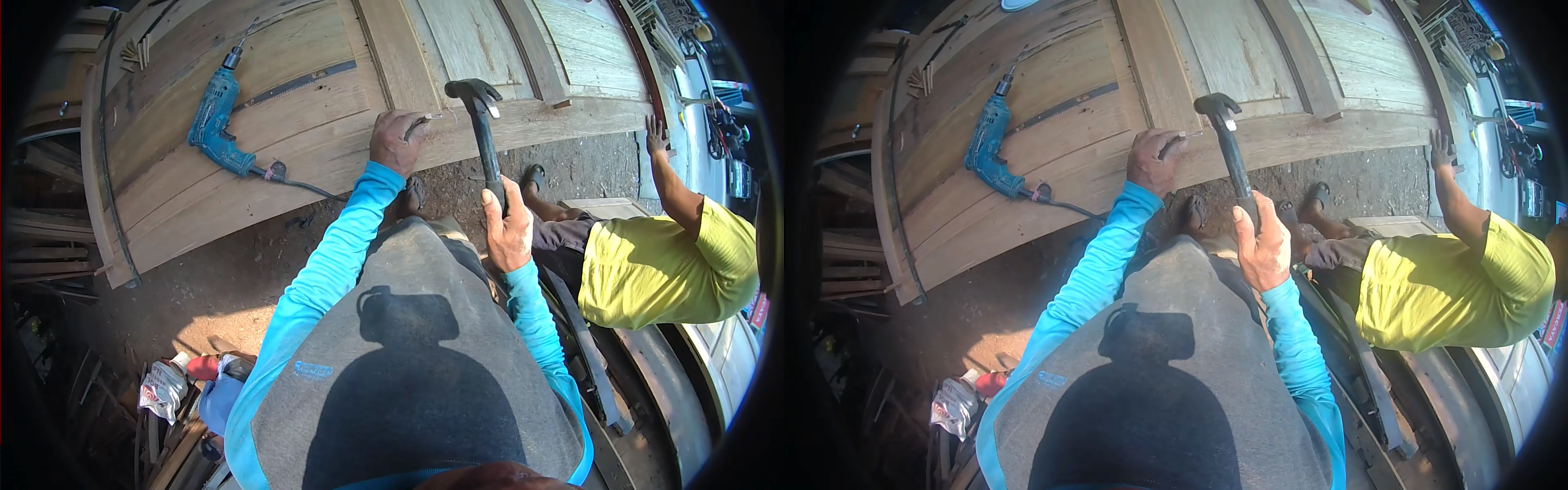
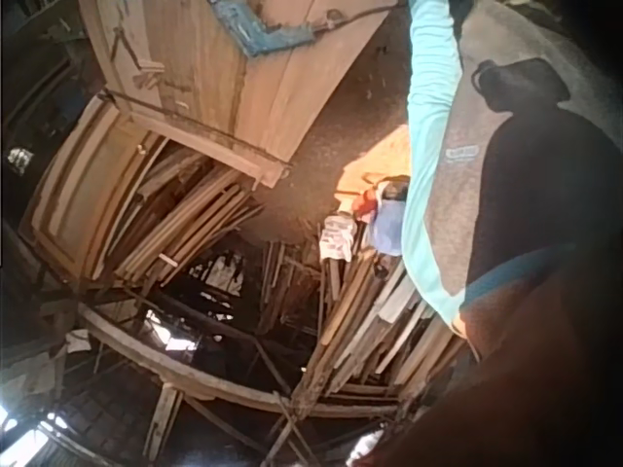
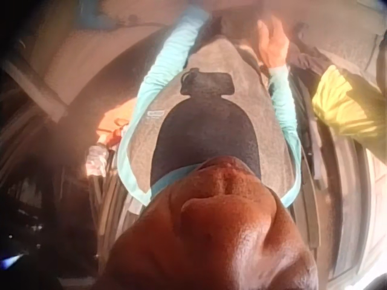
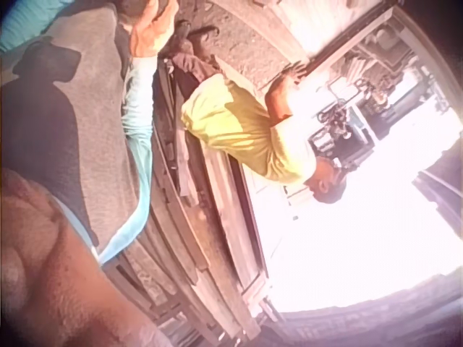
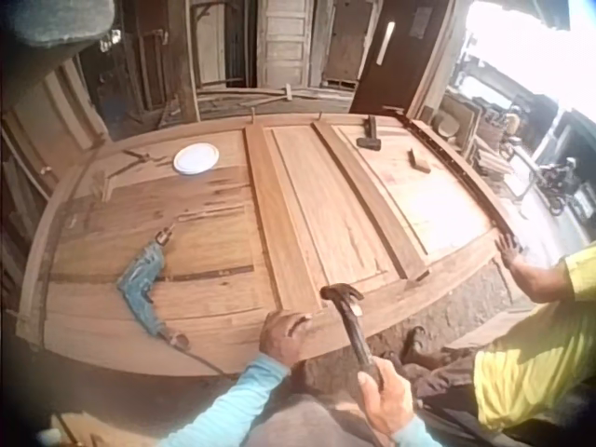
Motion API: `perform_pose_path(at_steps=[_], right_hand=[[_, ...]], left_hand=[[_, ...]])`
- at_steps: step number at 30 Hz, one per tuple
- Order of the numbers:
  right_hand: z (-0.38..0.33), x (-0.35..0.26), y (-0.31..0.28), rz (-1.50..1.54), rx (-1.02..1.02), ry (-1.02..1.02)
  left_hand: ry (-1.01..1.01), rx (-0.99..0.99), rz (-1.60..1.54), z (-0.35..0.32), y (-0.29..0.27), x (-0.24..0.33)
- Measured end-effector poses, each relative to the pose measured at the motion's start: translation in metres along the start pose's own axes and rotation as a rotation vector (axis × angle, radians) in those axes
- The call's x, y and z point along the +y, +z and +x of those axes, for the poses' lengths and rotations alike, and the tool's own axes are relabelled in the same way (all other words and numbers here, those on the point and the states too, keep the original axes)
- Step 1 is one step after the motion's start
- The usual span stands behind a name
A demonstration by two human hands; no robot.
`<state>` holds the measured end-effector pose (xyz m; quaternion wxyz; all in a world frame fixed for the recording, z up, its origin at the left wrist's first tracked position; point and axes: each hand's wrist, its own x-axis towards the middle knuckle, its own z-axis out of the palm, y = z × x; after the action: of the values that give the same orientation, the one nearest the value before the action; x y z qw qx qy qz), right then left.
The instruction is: The person selects a piece of wood from a stack, sweeps it with a brush, and then helps another person align and secure it into a wooden door frame by hand and with a hammer.
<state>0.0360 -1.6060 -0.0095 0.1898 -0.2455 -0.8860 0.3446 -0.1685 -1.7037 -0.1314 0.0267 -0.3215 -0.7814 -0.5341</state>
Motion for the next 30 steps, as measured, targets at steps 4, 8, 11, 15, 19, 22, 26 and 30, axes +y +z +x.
perform_pose_path(at_steps=[4, 8, 11, 15, 19, 22, 26, 30], right_hand=[[0.023, 0.027, -0.015, 0.086, 0.08, 0.212], [0.034, 0.065, -0.042, -0.004, 0.243, 0.266], [0.044, 0.081, -0.07, -0.074, 0.416, 0.216], [0.051, 0.106, -0.098, -0.15, 0.417, 0.289], [0.055, 0.13, -0.117, -0.261, 0.148, 0.333], [0.044, 0.125, -0.113, -0.087, 0.338, 0.354], [0.048, 0.133, -0.106, -0.238, 0.338, 0.242], [0.054, 0.135, -0.116, -0.209, 0.187, 0.185]], left_hand=[[-0.043, 0.006, 0.011, -0.003, -0.027, 0.013], [-0.062, 0.03, 0.114, -0.022, -0.063, 0.009], [-0.02, -0.087, 0.296, -0.043, -0.073, 0.006], [-0.078, -0.264, 0.51, -0.048, -0.064, 0.027], [-0.158, -0.295, 0.711, -0.049, -0.049, 0.031], [-0.138, -0.278, 0.759, -0.048, -0.047, 0.025], [-0.113, -0.258, 0.746, -0.046, -0.045, 0.027], [-0.109, -0.238, 0.736, -0.044, -0.042, 0.024]])
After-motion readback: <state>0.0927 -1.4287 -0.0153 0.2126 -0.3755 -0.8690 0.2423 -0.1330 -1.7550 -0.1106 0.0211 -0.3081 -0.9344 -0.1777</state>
